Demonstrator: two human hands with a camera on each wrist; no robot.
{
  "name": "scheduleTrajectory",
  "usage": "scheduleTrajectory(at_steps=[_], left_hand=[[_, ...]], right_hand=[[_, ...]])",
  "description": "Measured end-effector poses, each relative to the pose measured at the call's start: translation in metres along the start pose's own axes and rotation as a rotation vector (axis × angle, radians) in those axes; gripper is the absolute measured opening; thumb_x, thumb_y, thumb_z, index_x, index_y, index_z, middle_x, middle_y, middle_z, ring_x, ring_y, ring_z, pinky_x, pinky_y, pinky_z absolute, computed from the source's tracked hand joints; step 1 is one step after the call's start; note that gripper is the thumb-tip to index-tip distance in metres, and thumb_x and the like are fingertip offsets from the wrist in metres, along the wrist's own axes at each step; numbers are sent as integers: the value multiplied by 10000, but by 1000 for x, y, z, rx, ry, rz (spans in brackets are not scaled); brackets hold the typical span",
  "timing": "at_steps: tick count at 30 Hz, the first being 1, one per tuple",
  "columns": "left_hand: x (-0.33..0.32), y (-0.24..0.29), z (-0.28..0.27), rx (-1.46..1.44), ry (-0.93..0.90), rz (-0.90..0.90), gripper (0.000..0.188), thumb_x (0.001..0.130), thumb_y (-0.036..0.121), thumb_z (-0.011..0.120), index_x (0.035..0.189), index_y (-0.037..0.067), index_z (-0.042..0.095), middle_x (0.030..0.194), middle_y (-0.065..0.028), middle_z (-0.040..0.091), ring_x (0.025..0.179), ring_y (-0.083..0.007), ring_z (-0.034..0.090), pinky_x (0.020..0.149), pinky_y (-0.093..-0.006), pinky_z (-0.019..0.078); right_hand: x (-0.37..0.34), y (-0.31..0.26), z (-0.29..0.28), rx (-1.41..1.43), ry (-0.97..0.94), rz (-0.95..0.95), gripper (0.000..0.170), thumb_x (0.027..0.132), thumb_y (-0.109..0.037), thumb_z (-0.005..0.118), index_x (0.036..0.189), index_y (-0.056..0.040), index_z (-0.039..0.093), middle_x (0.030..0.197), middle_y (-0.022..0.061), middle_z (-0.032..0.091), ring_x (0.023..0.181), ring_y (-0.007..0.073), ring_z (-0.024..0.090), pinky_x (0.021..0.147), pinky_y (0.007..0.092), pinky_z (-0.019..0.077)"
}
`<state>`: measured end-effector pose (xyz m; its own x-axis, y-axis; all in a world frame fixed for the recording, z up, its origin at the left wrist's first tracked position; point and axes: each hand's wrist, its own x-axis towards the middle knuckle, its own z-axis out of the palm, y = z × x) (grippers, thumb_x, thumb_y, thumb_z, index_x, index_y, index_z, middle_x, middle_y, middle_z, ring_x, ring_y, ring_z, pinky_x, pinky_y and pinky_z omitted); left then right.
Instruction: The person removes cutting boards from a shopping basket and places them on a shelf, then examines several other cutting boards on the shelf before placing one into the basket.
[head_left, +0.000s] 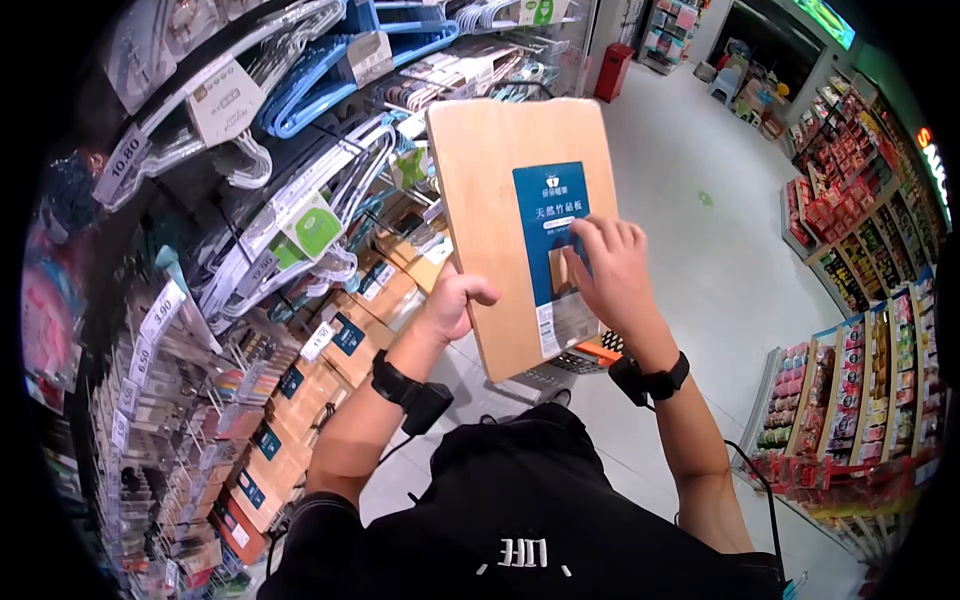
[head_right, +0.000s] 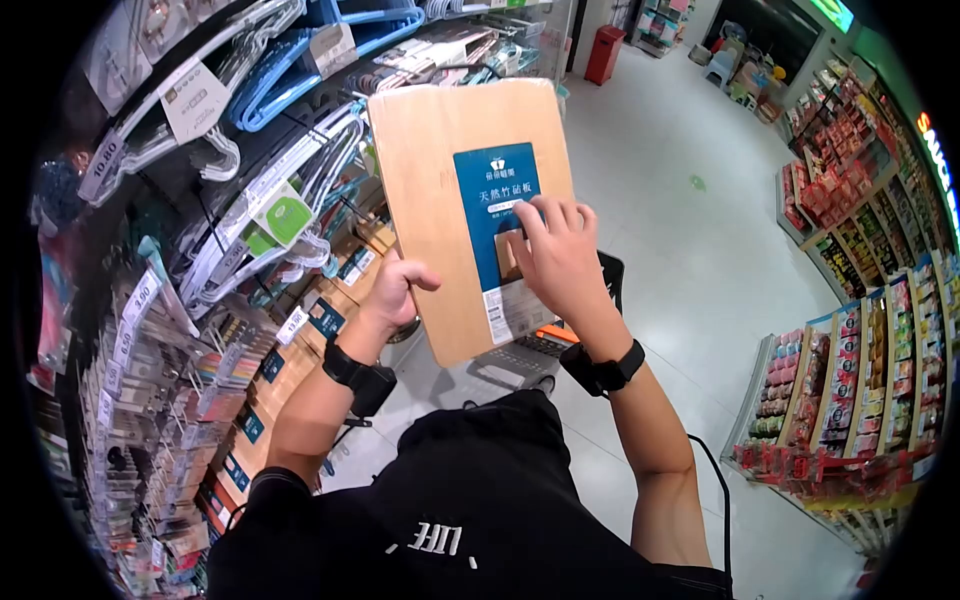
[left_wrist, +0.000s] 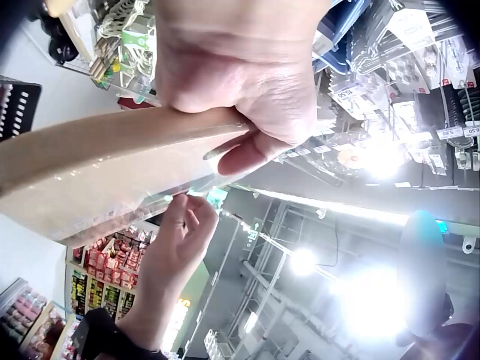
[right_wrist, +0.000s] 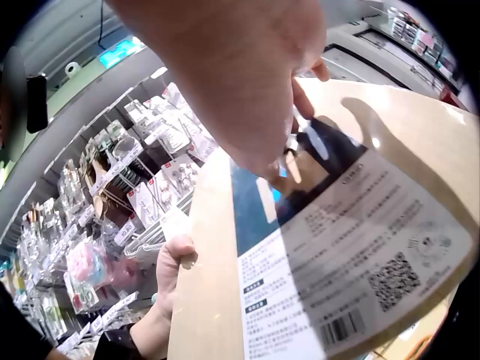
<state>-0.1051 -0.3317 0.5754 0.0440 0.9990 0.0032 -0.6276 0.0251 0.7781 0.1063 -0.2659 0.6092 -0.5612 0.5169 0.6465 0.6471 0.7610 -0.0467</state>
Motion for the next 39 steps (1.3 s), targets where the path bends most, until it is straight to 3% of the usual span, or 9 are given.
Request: scheduleTrajectory(at_steps=[7,8,11,12,17,21,26,34,39], left_hand=[[-2,17,-17,-80,-41,-21,537,699,-65,500,1235,-42,495,1114,-173,618,987,-279,643,831,-373,549],[0,21,-20,-100,-56,-32,510,733,-45,511,1242,-41,492,1120,-175,617,991,-282,643,834,-379,550],[5,26,-34,-188,-77,-65,439,829,23,536,1260,-39,486,1137,-179,614,996,-290,646,837,-393,554],[8,26,-36,-232,-78,-77,420,857,53,539,1263,-38,485,1141,-180,613,994,-291,648,833,-396,556],[31,24,-26,-269,-56,-106,399,953,233,503,1266,-15,494,1130,-151,634,975,-245,664,808,-361,566],[44,17,-16,-180,-105,-72,418,963,294,497,1254,-5,503,1115,-136,642,963,-212,667,804,-339,565],[54,11,3,211,33,271,353,967,242,495,1229,5,506,1090,-97,631,934,-142,652,765,-279,542],[68,5,39,514,-134,284,463,987,213,425,1368,-46,379,1273,-139,533,1147,-157,548,907,-267,467],[70,-18,88,733,-171,500,471,1001,220,441,1399,-15,353,1303,-118,514,1198,-173,483,1005,-309,384]], right_hand=[[-28,16,-12,139,24,59,374,788,-131,690,1146,-101,585,1172,138,513,1080,322,492,931,427,398],[-34,22,-14,105,35,64,494,822,-167,690,1284,-143,515,1248,162,474,1149,352,463,924,421,435],[-41,18,-20,507,44,393,562,871,-185,664,1375,-138,420,1306,179,430,1206,337,467,910,400,472],[-44,21,-19,752,15,490,612,906,-199,635,1436,-124,336,1309,178,470,1135,278,560,843,357,515],[-41,20,-25,926,38,568,657,922,-186,613,1473,-86,270,1048,178,653,849,181,672,736,288,531],[-50,20,-43,1002,72,661,648,923,-184,612,1467,-70,280,931,178,672,799,165,678,707,266,523],[-58,37,-52,1024,129,676,625,933,-187,597,1460,-56,287,897,179,678,820,151,675,704,245,513],[-74,90,-68,1212,209,726,538,969,-135,521,1454,-54,305,1127,179,634,928,156,668,773,265,553],[-86,131,-78,1302,246,710,526,975,-142,510,1452,-53,305,1199,170,602,987,157,652,776,256,556]])
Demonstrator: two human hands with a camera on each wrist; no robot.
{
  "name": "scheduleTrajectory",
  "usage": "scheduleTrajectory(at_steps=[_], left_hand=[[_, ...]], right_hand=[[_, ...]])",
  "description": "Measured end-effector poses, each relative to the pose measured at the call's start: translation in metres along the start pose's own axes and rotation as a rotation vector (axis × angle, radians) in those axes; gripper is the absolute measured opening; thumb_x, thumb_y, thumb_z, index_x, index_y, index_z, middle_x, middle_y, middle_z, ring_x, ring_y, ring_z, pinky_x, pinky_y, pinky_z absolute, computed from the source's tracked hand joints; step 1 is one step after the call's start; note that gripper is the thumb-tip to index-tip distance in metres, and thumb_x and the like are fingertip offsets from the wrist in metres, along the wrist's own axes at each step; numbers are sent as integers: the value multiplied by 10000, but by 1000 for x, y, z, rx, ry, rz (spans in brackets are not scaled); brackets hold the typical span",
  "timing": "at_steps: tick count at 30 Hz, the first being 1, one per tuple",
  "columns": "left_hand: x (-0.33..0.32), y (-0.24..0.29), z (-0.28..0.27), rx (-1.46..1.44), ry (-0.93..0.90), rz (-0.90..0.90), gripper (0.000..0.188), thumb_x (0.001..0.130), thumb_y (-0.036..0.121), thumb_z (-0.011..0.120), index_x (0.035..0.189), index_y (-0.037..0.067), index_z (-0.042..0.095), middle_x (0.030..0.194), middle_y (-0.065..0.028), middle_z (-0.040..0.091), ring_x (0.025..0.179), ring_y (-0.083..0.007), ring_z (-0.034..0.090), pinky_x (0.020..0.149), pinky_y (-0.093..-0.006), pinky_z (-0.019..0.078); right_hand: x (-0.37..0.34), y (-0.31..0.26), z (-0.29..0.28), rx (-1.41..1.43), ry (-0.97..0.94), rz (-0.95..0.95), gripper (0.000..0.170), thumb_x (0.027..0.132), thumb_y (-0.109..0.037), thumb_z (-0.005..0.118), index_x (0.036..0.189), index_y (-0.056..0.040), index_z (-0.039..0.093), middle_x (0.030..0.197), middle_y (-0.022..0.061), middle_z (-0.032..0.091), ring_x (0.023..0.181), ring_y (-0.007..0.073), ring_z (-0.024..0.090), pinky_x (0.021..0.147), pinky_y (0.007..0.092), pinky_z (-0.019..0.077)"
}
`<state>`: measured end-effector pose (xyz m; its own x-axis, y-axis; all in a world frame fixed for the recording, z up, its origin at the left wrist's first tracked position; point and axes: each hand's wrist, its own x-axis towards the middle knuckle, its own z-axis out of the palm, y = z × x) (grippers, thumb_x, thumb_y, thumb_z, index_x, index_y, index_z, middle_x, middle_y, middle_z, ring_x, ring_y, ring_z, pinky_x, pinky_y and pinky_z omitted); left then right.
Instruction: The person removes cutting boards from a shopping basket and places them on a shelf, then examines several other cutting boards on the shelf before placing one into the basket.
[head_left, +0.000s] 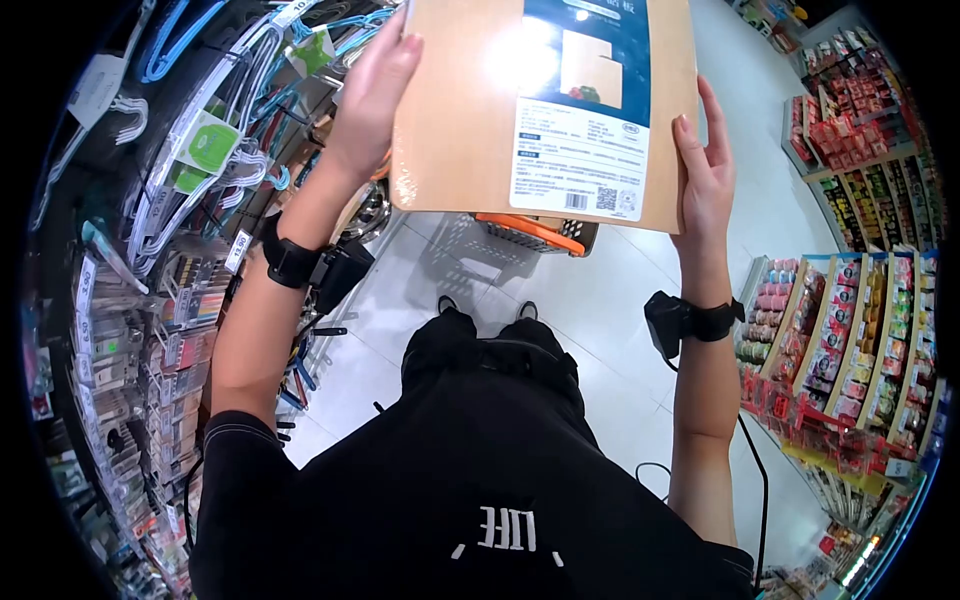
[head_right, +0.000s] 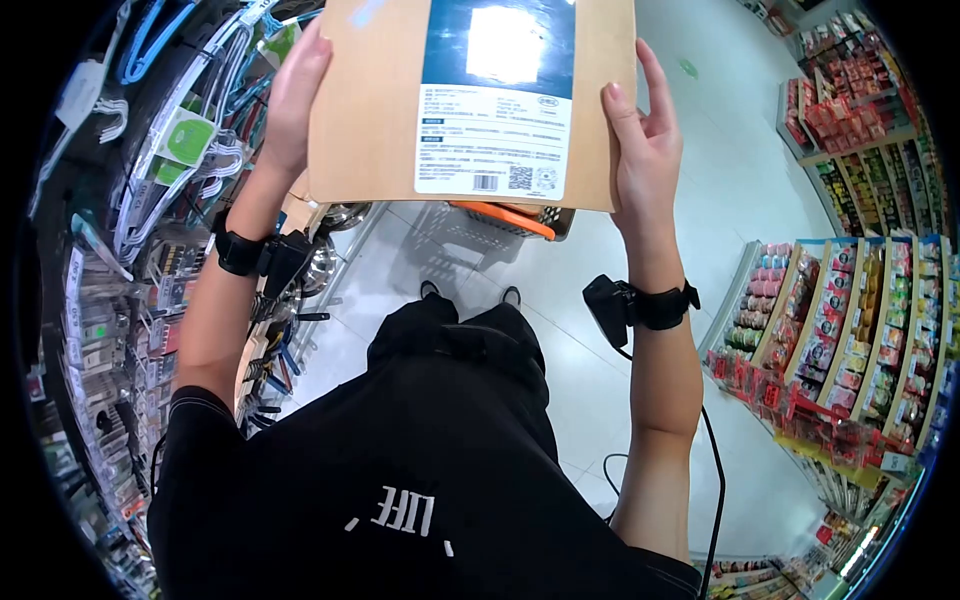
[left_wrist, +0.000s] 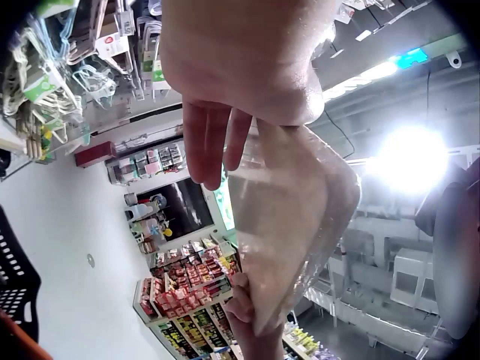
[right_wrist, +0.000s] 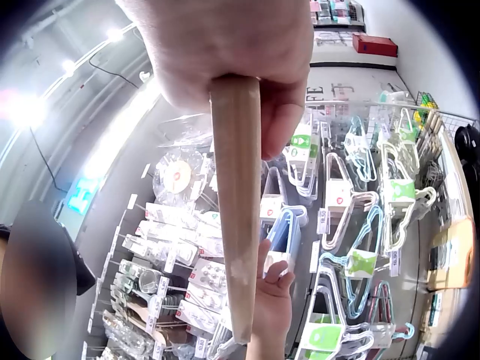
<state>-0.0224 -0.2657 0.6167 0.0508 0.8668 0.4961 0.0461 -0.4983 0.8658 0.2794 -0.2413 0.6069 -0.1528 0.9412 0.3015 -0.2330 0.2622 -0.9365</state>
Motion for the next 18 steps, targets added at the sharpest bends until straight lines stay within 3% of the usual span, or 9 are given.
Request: scheduleTrajectory(at_steps=[4,7,10,18], left_hand=[[6,17,29,-6,40,-149,481,991,162,438,1417,-25,317,1318,-125,506,1193,-181,495,1002,-309,391],[7,6,39,-19,97,-114,529,979,141,452,1444,-25,265,1340,-131,493,1202,-186,495,1009,-306,388],[14,18,54,-90,105,-62,574,968,130,463,1465,-20,218,1359,-138,478,1213,-186,489,1012,-309,388],[17,22,78,-9,199,1,586,957,134,453,1463,-39,212,1379,-152,459,1235,-195,471,1022,-312,376]], right_hand=[[10,-5,-26,-92,-17,-33,523,977,-151,511,1450,-58,310,1215,165,594,1010,166,647,815,261,545],[20,-7,-38,-29,-32,-77,549,970,-142,530,1453,-45,289,1044,171,654,902,161,677,760,263,549],[29,-8,-51,-32,-88,-82,530,977,-169,513,1452,-58,304,1200,166,602,995,160,653,813,263,546],[51,-14,-74,-50,-189,-146,538,976,-180,517,1449,-46,299,1193,176,601,986,170,659,794,266,556]])
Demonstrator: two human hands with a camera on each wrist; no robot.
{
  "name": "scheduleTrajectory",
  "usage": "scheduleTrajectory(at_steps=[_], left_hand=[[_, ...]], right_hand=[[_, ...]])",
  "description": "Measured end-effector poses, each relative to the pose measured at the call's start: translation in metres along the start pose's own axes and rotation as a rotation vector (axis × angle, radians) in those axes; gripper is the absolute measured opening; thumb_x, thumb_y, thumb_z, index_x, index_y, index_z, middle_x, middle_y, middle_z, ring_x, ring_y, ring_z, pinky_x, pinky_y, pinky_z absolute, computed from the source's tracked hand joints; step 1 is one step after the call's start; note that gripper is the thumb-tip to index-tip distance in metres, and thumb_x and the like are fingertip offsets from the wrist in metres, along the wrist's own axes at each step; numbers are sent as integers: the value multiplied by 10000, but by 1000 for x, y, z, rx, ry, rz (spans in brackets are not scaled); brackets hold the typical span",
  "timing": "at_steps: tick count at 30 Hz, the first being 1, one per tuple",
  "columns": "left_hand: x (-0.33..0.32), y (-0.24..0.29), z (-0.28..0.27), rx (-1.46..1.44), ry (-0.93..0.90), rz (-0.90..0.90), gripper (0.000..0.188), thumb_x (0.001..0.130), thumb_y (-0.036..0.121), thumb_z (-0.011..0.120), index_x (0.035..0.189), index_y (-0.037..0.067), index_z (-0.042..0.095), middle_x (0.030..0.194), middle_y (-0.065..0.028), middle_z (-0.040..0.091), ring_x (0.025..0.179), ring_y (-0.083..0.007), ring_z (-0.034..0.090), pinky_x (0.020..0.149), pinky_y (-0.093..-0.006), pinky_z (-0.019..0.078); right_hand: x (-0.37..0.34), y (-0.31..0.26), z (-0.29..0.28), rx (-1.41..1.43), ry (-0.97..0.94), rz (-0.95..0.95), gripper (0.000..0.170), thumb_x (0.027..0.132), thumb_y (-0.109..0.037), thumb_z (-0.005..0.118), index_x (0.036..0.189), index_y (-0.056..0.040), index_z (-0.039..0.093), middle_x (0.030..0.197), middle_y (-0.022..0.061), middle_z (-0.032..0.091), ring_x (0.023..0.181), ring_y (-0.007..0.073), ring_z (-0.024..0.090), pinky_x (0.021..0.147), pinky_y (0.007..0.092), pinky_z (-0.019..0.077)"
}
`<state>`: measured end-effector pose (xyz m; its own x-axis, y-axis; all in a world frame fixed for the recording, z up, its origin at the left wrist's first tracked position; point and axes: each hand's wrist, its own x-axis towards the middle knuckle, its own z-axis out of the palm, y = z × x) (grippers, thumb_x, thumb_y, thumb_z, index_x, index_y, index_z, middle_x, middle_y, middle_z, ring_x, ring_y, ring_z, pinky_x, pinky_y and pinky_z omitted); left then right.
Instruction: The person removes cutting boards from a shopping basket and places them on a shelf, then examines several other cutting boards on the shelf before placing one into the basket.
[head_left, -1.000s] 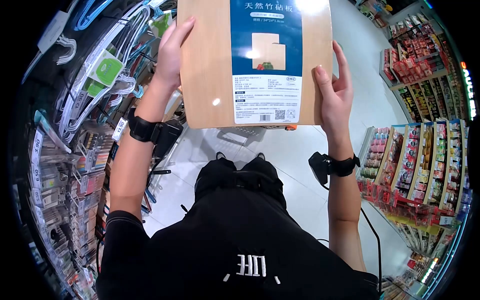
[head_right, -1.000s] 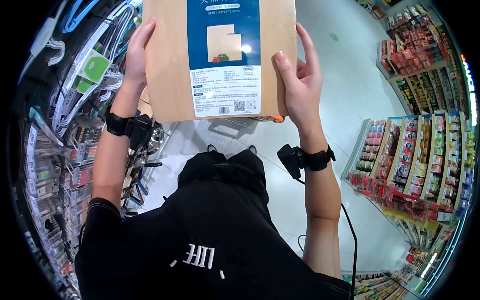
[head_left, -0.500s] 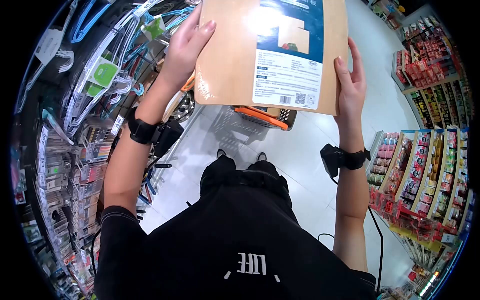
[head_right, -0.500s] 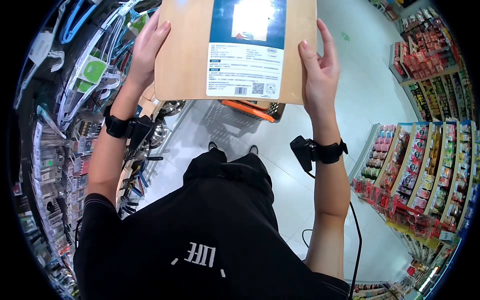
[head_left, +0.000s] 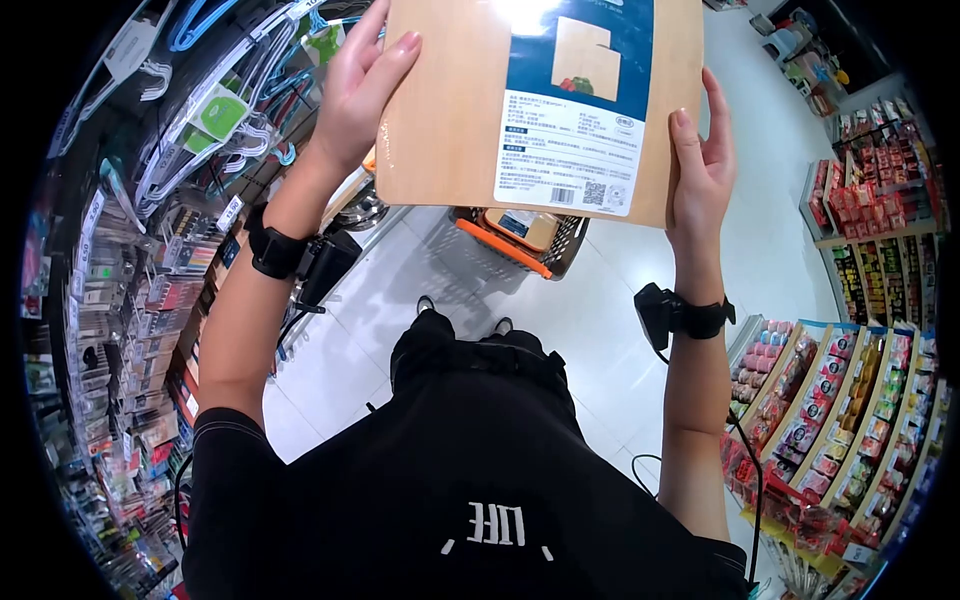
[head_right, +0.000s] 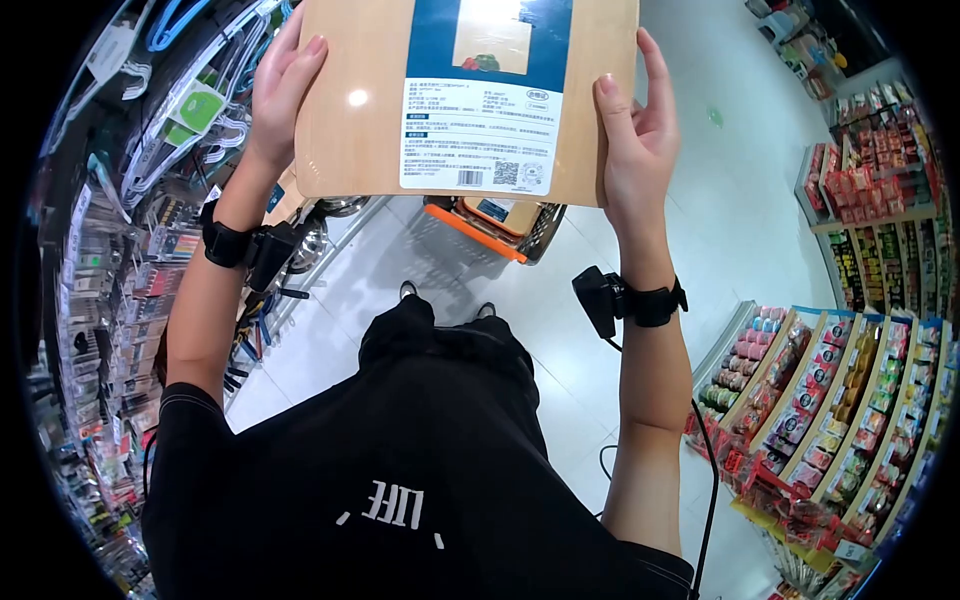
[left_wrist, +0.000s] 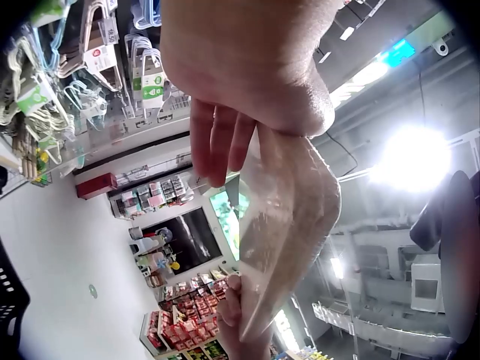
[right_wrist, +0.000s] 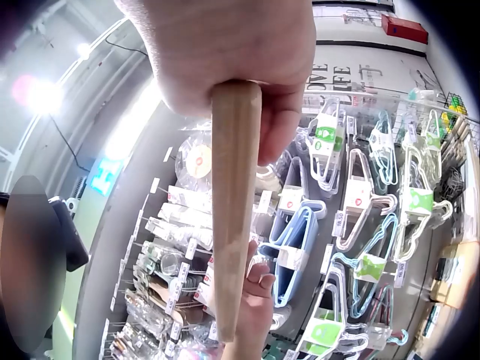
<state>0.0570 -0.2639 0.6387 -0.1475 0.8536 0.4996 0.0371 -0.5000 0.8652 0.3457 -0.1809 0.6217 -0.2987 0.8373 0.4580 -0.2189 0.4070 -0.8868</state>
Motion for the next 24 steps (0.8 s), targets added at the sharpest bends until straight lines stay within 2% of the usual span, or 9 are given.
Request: scheduleTrajectory(at_steps=[1,4,5,9,13,16,17,20,24], left_hand=[[-2,1,3,-4,5,1,589,956,143,449,1461,-46,212,1384,-155,454,1241,-199,467,1026,-313,372],[-5,5,6,258,-21,96,488,976,179,406,1388,-76,345,1324,-157,498,1183,-169,518,951,-261,420],[-7,5,6,204,-42,98,510,967,157,386,1400,-102,311,1350,-173,479,1205,-182,500,982,-271,389],[-8,16,11,327,6,151,529,971,175,384,1409,-108,293,1374,-190,456,1236,-201,482,998,-289,385],[-11,40,17,419,-11,183,513,972,233,394,1369,-90,350,1240,-176,548,1104,-184,551,930,-283,430],[-19,45,27,243,77,232,615,947,197,441,1446,-81,215,1402,-171,435,1268,-219,447,1049,-324,346],[-18,56,34,256,4,292,651,936,249,437,1433,-111,219,1425,-189,404,1300,-240,414,1073,-329,315],[-23,58,44,317,140,382,667,932,267,446,1430,-116,225,1439,-197,381,1317,-246,390,1083,-326,297],[-25,73,45,426,143,410,690,930,302,452,1429,-118,226,1438,-202,375,1325,-260,378,1083,-333,296]], right_hand=[[0,-1,-3,5,-8,-5,539,976,-181,517,1450,-44,298,1192,178,601,988,173,659,795,266,555],[-1,-5,-8,-22,-8,-25,546,975,-174,518,1453,-43,288,1184,189,602,997,182,656,809,271,549],[-2,-8,-12,-31,-18,-19,553,973,-163,519,1455,-42,278,1184,198,600,1009,187,650,830,274,539],[-4,-25,-16,-50,-22,-29,550,972,-157,516,1455,-52,276,1163,204,613,994,189,657,823,281,543],[-7,-34,-20,-81,-6,-91,547,971,-172,515,1453,-66,279,1154,209,620,977,197,669,809,289,550],[-4,-41,-19,-106,-25,-142,547,968,-167,509,1453,-71,274,1172,208,613,987,200,665,847,302,537],[-4,-45,-18,-99,-20,-156,547,968,-160,505,1454,-68,272,1173,207,612,992,200,663,856,304,534],[-4,-51,-16,-41,-20,-201,550,964,-146,499,1454,-59,264,1192,204,602,1010,205,656,873,307,526],[-6,-58,-21,-48,-72,-235,562,961,-139,503,1455,-47,252,1242,208,570,1061,215,632,898,311,514]])
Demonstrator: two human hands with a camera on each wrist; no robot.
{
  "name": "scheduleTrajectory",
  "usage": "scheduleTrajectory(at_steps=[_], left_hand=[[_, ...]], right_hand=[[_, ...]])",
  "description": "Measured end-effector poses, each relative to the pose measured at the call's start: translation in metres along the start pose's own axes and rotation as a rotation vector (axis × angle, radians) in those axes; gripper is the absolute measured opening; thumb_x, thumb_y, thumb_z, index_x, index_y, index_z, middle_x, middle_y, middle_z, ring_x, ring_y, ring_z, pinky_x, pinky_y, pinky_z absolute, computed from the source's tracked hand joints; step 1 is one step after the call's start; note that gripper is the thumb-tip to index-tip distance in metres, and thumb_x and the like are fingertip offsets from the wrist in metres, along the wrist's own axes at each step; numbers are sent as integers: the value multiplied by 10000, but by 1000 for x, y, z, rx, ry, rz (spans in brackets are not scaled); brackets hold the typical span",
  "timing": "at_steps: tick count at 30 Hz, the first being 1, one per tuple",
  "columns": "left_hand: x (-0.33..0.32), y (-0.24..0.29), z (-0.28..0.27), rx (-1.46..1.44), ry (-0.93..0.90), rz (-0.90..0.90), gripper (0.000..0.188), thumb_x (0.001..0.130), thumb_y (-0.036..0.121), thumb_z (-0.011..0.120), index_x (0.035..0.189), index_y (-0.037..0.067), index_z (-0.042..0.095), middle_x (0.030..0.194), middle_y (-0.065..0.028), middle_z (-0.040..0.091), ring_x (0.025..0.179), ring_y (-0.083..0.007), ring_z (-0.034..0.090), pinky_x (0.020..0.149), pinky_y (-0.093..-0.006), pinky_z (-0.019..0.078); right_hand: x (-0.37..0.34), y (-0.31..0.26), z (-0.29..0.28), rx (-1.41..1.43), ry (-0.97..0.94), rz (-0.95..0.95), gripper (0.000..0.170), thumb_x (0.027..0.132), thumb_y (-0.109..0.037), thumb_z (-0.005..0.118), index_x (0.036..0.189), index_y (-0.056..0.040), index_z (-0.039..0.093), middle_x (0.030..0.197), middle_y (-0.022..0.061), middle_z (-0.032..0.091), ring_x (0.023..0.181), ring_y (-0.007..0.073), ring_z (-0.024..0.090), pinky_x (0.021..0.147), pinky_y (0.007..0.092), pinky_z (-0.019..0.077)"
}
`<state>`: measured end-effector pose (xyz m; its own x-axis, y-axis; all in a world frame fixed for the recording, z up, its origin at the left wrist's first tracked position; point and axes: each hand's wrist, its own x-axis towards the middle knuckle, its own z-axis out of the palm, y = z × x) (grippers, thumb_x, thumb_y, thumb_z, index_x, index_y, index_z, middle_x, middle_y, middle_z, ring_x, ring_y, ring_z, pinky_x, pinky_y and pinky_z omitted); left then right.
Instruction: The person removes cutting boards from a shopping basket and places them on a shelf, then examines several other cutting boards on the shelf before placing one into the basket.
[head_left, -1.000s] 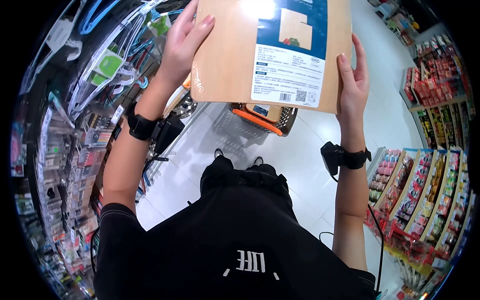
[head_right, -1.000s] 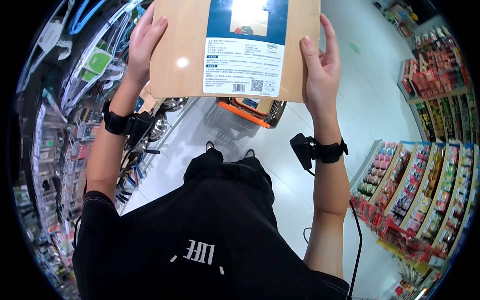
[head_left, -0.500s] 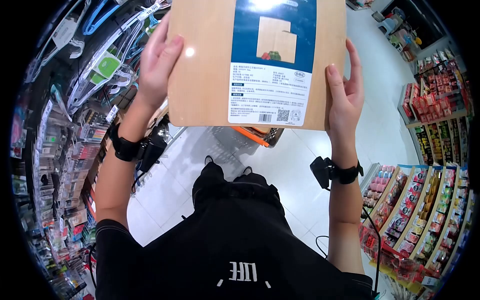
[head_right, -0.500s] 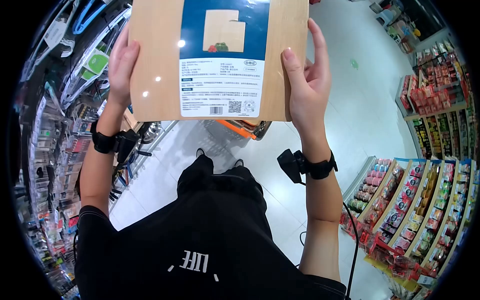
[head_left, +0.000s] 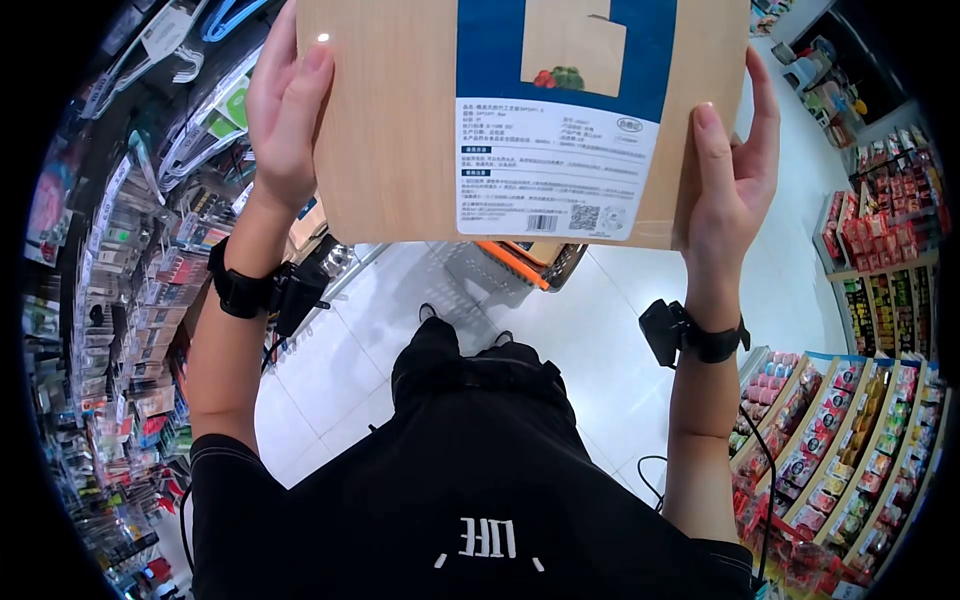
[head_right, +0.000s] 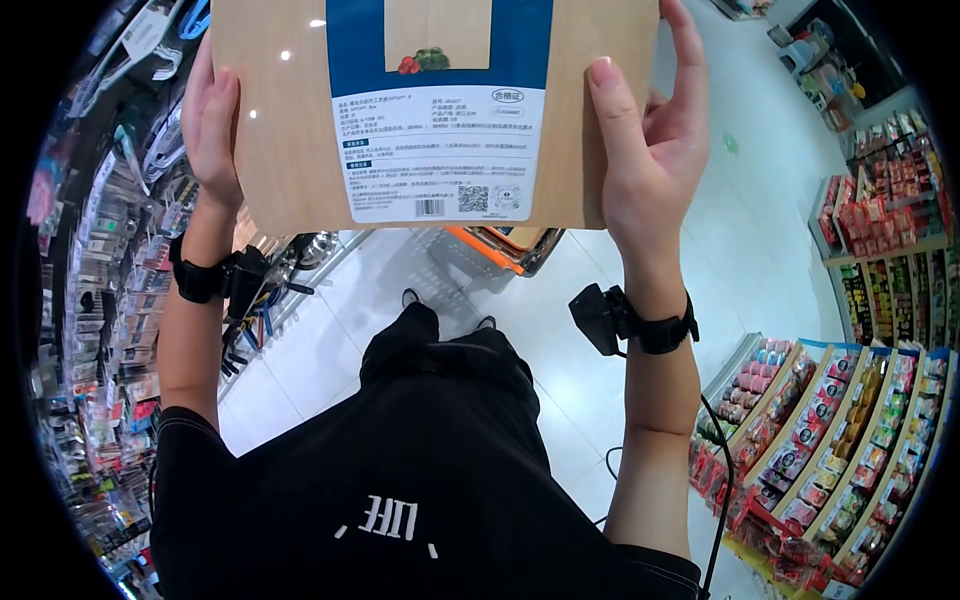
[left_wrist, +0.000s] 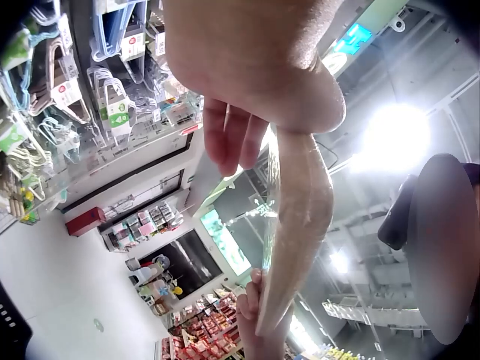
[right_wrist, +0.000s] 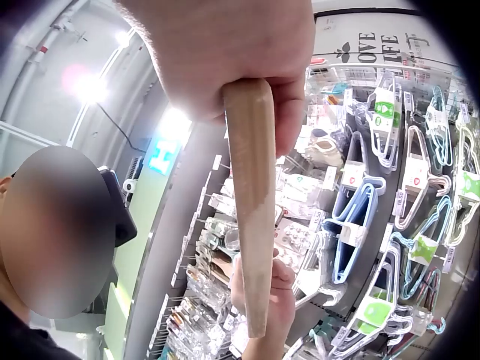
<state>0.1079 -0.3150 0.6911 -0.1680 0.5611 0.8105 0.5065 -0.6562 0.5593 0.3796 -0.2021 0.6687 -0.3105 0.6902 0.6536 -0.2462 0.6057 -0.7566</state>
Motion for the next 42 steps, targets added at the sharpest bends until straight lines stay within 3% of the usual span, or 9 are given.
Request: scheduleTrajectory(at_steps=[3,7,10,16,24,27,31,34,42], left_hand=[[1,10,-6,-37,-86,11,730,925,339,466,1437,-114,212,1456,-183,342,1339,-259,343,1100,-335,262],[-2,5,11,43,96,26,592,945,267,462,1380,-108,319,1270,-226,531,1169,-248,535,965,-324,423],[-8,-2,-14,-175,-57,-179,473,951,152,518,1353,-26,343,1158,-117,612,949,-114,627,765,-250,515],[-36,-43,7,-608,76,-930,441,883,189,665,1249,12,493,1163,-94,608,1030,-162,615,853,-307,525],[-117,-91,23,-717,188,-1082,416,890,171,661,1232,-22,524,1131,-112,632,1002,-191,641,844,-318,542],[-135,-90,24,-710,259,-1181,388,879,161,670,1190,-36,548,1083,-131,650,927,-199,666,790,-314,560],[-154,-92,20,-644,319,-1173,375,868,155,681,1166,-39,561,1072,-137,653,913,-198,668,783,-311,556],[-172,-89,16,-606,361,-1189,364,868,151,682,1156,-41,569,1069,-137,654,911,-194,666,778,-310,551],[-217,-69,-17,-524,442,-1214,364,867,150,684,1156,-43,576,1079,-129,655,928,-190,659,786,-320,543]], right_hand=[[0,-8,6,-29,62,-52,576,956,-138,513,1457,-45,243,1271,210,546,1094,221,613,907,312,508],[1,-9,2,-3,38,-77,590,948,-108,529,1458,-43,240,1320,195,511,1109,216,599,904,311,509],[0,0,-2,162,8,-62,729,855,-68,687,1443,-40,256,1343,181,471,1015,227,644,832,307,549],[-28,52,-6,-169,-143,46,841,779,-150,774,1445,-42,273,1044,176,674,884,229,695,726,308,569],[-89,117,4,-253,-248,213,779,823,-177,712,1447,3,282,1205,224,605,1045,280,645,884,376,510],[-95,114,7,-291,-425,552,767,824,-207,712,1428,18,297,1300,249,518,1137,347,571,951,424,457],[-102,134,14,-750,-438,3,732,805,-229,716,1413,-52,349,1375,224,391,1217,389,418,994,460,371],[-117,130,40,-808,-429,-272,703,801,-216,714,1407,-94,377,1364,198,415,1186,355,449,961,433,379],[-156,140,91,-622,-714,-86,523,806,-80,641,1302,-51,476,1329,156,456,1144,347,470,972,440,396]])
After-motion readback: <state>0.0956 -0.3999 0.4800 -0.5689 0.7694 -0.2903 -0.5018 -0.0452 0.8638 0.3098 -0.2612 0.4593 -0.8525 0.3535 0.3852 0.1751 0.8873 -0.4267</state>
